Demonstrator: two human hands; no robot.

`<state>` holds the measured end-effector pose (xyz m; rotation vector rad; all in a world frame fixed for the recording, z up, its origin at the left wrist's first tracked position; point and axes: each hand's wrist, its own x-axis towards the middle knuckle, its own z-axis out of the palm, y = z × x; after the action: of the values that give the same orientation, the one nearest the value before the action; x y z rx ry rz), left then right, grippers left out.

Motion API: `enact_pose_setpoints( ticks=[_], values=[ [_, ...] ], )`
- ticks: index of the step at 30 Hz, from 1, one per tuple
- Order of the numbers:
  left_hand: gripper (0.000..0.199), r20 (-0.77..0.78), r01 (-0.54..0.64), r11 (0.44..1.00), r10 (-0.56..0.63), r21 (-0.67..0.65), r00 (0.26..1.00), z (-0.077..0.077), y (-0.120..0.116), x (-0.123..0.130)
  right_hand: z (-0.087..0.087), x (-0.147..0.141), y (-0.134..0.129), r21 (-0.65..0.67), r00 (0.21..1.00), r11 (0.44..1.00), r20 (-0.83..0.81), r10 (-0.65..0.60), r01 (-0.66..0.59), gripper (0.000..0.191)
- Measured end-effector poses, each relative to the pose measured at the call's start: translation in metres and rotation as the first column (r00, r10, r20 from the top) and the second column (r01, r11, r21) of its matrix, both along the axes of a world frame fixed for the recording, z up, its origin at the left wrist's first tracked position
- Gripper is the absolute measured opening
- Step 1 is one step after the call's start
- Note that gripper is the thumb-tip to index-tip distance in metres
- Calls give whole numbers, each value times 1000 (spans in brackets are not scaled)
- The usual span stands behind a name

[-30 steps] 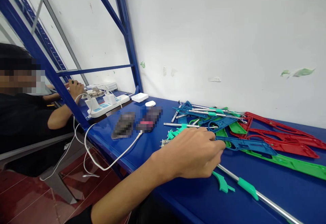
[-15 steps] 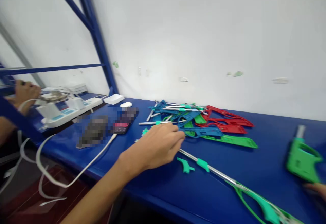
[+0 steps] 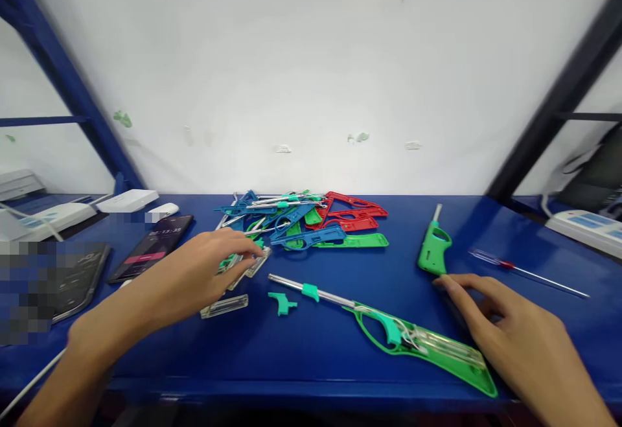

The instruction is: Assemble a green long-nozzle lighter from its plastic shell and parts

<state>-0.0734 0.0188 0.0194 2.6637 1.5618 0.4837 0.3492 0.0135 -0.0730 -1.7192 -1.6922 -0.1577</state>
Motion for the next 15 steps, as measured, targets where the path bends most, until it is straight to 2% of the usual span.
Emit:
enact_pose_setpoints(
  ticks=[1,2,5,7,12,15],
  values=[
    [31,6,-3,1000,3,6,1000,0,0,0,5,-5,-3,-105,999,993,-24,-47,44,17],
    [30,13,0,1000,0,13,1000,-1,1,0,11,-9,-6,-145,998,988,-30,-57,52,19],
    [30,25,13,999,-14,42,1000,-1,3,-6,22,-18,-14,-159,988,980,-70,-135,122,26],
    [34,29,-20,998,18,61,999,0,4,-13,28,-18,-15,-178,982,975,-106,-155,135,27],
    [40,34,-164,984,162,63,986,11,2,-34,38,-11,17,-278,993,960,-94,-72,43,32],
    [39,72,-196,979,191,55,979,17,0,-45,35,-6,38,-239,999,970,-36,-38,28,32]
  ],
)
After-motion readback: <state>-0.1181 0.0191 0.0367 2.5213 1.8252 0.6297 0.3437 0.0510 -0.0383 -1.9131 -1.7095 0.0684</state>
